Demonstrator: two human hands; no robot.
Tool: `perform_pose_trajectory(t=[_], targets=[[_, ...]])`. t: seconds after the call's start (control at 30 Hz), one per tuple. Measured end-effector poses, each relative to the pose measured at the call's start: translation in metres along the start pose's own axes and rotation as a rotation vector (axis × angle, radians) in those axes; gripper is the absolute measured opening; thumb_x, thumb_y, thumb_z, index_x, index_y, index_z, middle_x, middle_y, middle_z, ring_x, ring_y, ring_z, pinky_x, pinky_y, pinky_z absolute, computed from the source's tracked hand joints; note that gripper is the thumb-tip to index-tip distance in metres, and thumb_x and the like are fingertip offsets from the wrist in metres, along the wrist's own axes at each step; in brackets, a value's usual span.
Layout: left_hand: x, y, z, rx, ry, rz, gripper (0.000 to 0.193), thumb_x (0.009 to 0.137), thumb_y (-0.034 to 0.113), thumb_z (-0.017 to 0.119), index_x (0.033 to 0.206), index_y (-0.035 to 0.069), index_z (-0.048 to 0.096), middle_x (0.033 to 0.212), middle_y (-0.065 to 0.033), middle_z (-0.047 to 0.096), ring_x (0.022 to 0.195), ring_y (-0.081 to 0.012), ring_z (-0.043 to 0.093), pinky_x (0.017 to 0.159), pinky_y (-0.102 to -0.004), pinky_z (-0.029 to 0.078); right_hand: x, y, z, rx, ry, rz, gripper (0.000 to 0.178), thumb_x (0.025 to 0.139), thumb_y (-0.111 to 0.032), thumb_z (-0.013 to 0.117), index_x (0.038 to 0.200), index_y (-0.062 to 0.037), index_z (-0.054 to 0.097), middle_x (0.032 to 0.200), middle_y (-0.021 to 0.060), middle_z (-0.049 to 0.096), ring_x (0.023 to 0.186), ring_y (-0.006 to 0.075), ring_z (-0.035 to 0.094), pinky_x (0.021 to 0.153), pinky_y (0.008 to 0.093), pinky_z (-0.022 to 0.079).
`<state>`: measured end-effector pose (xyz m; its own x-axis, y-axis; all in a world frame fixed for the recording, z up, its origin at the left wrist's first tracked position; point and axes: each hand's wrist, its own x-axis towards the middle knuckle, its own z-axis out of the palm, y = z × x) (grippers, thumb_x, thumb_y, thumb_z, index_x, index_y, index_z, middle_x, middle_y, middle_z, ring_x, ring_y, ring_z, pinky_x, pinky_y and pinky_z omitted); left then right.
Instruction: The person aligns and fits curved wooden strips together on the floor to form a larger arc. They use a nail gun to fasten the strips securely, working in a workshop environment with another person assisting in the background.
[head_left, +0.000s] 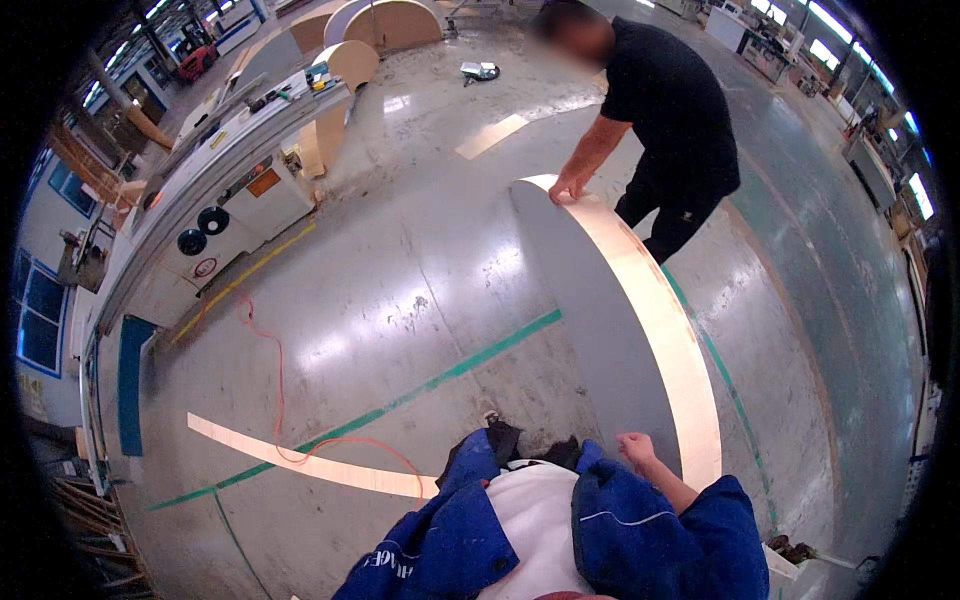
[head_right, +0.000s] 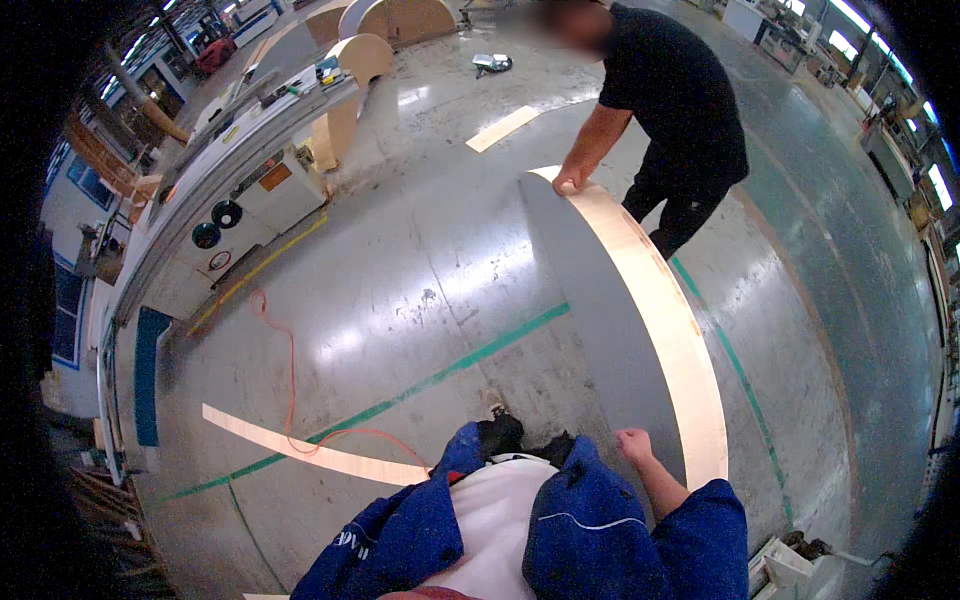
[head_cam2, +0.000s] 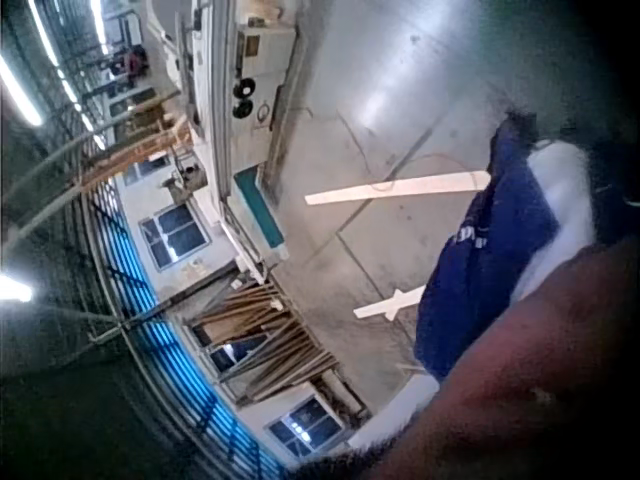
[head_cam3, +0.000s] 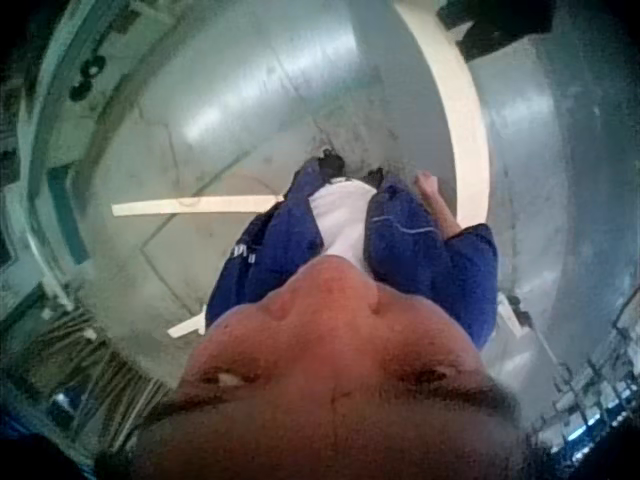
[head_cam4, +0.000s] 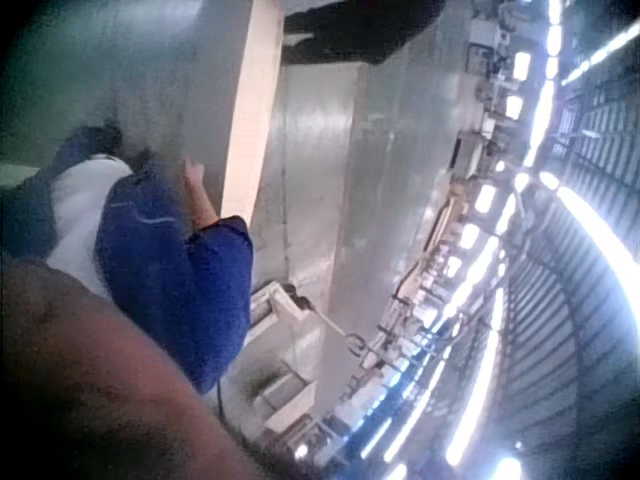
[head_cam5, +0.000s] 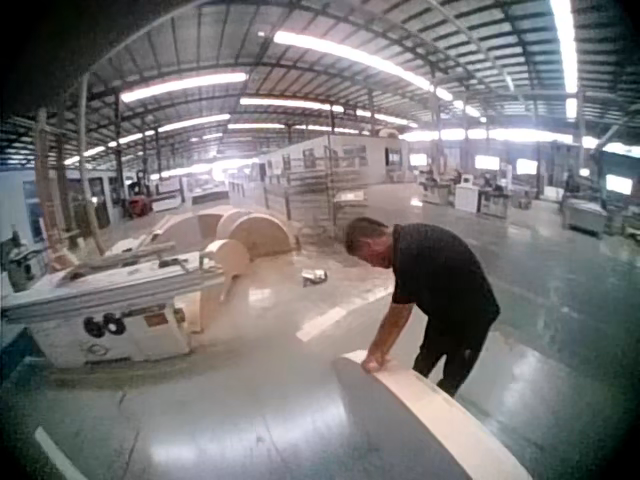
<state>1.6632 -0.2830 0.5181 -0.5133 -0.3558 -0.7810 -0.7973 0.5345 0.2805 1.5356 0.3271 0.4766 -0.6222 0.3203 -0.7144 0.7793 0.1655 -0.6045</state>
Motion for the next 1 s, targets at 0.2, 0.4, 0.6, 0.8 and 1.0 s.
perform_pose_trajectory(t=[0.2, 0.4, 0.6, 0.8, 1.0], targets=[[0.095, 0.122, -0.146, -0.087, 0.107, 0.075, 0.025, 0.08, 0.021, 0.071, 0.081, -0.004, 0.067, 0.067, -0.0117, 0.066, 0.057, -0.0246, 0.067, 0.054, -0.0405, 0.053, 0.038, -0.092, 0.066, -0.01, -0.083, 0.081, 0.022, 0.09, -0.022, 0.072, 0.094, -0.0008, 0.076, 0.071, 0.0049, 0.067, 0.058, 0.0149, 0.059, 0.053, 0.031, 0.047], [0.201, 0.28, -0.254, -0.284, 0.247, 0.114, 0.029, 0.083, 0.024, 0.071, 0.089, -0.004, 0.068, 0.077, -0.0126, 0.069, 0.068, -0.0237, 0.068, 0.061, -0.0375, 0.054, 0.171, -0.148, 0.137, -0.318, -0.101, -0.205, 0.016, 0.082, -0.024, 0.069, 0.08, -0.009, 0.074, 0.073, 0.0074, 0.071, 0.066, 0.023, 0.068, 0.06, 0.0436, 0.052], [0.268, 0.336, -0.339, -0.034, 0.056, 0.061, 0.034, 0.085, 0.026, 0.072, 0.097, -0.005, 0.065, 0.077, -0.0133, 0.068, 0.067, -0.024, 0.068, 0.061, -0.0377, 0.055, 0.269, -0.321, 0.219, -0.38, -0.134, -0.225, 0.02, 0.089, -0.025, 0.066, 0.084, -0.0055, 0.071, 0.072, 0.0081, 0.066, 0.064, 0.021, 0.062, 0.058, 0.0373, 0.05], [0.361, 0.46, -0.437, 0.04, -0.008, 0.037, 0.039, 0.086, 0.026, 0.073, 0.106, -0.005, 0.062, 0.076, -0.0135, 0.068, 0.066, -0.0237, 0.068, 0.06, -0.0377, 0.055, 0.293, -0.541, 0.24, 0.386, 0.036, 0.068, 0.026, 0.094, -0.024, 0.069, 0.106, -0.0021, 0.075, 0.084, 0.0049, 0.069, 0.072, 0.0139, 0.062, 0.065, 0.0282, 0.051], [0.492, 0.561, -0.529, 0.09, -0.037, 0.092, 0.045, 0.087, 0.026, 0.073, 0.114, -0.006, 0.059, 0.075, -0.0136, 0.067, 0.065, -0.0233, 0.067, 0.059, -0.0376, 0.055, 0.312, -0.573, 0.281, 0.405, 0.202, 0.179, 0.025, 0.094, -0.023, 0.07, 0.106, -0.0012, 0.074, 0.082, 0.0039, 0.067, 0.072, 0.0132, 0.061, 0.064, 0.0282, 0.051]])
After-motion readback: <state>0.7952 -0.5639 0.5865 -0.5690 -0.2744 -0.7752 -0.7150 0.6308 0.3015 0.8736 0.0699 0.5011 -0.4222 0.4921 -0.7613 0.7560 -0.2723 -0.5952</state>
